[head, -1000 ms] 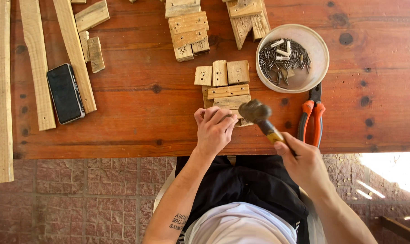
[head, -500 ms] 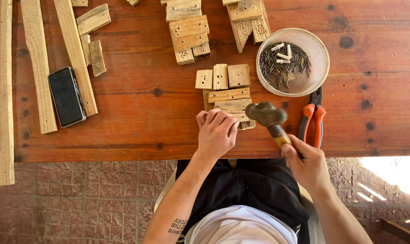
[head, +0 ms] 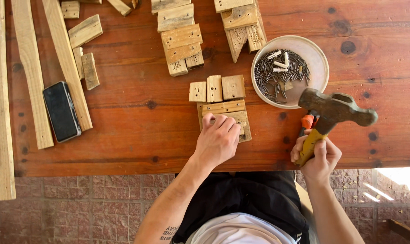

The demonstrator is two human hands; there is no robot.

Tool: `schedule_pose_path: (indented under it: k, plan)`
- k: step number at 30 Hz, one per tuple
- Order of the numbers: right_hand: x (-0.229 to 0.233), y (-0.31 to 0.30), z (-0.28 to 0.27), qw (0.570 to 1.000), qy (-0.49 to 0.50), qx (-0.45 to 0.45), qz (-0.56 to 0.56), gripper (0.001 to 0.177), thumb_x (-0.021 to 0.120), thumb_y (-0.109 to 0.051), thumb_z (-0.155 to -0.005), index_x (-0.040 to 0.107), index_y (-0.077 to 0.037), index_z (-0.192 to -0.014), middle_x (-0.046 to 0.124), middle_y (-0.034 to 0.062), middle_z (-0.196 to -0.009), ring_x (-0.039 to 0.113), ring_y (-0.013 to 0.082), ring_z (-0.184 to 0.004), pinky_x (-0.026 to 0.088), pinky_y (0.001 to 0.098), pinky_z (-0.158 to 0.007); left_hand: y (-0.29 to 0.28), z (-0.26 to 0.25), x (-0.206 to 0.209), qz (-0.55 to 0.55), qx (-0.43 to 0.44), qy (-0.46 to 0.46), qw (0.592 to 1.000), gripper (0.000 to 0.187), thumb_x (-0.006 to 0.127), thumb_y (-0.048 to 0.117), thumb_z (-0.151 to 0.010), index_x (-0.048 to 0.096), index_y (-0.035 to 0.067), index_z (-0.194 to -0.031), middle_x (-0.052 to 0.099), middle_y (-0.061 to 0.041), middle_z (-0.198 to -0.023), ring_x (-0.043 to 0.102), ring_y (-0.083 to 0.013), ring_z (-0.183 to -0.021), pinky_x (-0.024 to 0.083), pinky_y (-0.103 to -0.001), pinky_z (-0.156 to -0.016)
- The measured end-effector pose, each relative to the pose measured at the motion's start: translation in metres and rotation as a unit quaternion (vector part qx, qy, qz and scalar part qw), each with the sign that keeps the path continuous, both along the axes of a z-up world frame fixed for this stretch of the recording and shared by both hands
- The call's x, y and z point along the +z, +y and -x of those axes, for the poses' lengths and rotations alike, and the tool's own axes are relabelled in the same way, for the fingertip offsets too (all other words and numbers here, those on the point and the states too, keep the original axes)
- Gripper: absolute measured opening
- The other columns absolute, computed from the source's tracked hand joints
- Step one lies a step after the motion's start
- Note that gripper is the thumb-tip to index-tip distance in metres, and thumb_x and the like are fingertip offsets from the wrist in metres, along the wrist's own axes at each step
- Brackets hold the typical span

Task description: The person repeatedly picks nails from a container and hammers them into small wooden blocks arranged on a workbench. The person occasionally repositions the blocks to continue nailing.

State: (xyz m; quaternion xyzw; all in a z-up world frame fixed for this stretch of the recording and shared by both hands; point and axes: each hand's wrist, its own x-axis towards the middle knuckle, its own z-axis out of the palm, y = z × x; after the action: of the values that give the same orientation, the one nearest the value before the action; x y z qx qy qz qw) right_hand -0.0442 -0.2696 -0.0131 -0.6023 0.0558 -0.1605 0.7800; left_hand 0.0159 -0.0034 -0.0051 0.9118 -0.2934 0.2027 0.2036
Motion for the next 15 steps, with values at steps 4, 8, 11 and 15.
schedule_pose_path:
  k: [4,8,11,15]
  plan:
    - [-0.007,-0.006,0.001,1.000,-0.001,-0.017,0.008,0.052,0.046,-0.036,-0.109,0.058,0.014,-0.114,0.056,0.0195,-0.060,0.055,0.0191,-0.036,0.049,0.0332,-0.033,-0.003,-0.014,0.015,-0.009,-0.034,0.010,0.999,0.011,0.061,0.018,-0.086,0.059,0.014,-0.076,0.053,-0.004,-0.081,0.055,-0.0234,-0.085,0.037,-0.044,-0.085]
    - [-0.011,-0.006,0.002,0.999,0.017,-0.028,0.019,0.049,0.044,-0.033,-0.110,0.057,0.014,-0.114,0.056,0.0207,-0.060,0.057,0.0210,-0.035,0.049,0.0338,-0.031,-0.012,-0.050,0.041,0.030,-0.078,0.055,0.995,0.019,0.060,0.022,-0.092,0.064,0.014,-0.075,0.056,-0.003,-0.079,0.057,-0.0225,-0.082,0.038,-0.040,-0.084]
    - [0.005,0.000,0.002,0.997,0.067,-0.029,0.020,0.051,0.050,-0.038,-0.106,0.057,0.012,-0.112,0.055,0.0190,-0.064,0.053,0.0211,-0.038,0.044,0.0317,-0.034,-0.022,-0.083,0.054,0.014,-0.083,0.091,0.992,0.017,0.062,0.022,-0.096,0.070,0.013,-0.084,0.063,-0.003,-0.084,0.057,-0.0218,-0.084,0.036,-0.039,-0.087]
    - [0.002,0.002,0.005,0.996,0.084,-0.020,0.039,0.054,0.057,-0.042,-0.102,0.059,0.010,-0.115,0.052,0.0189,-0.063,0.048,0.0189,-0.040,0.037,0.0278,-0.039,-0.040,-0.124,0.054,-0.016,-0.075,0.160,0.984,0.014,0.066,0.021,-0.098,0.076,0.012,-0.096,0.071,-0.002,-0.090,0.057,-0.0191,-0.081,0.035,-0.038,-0.088]
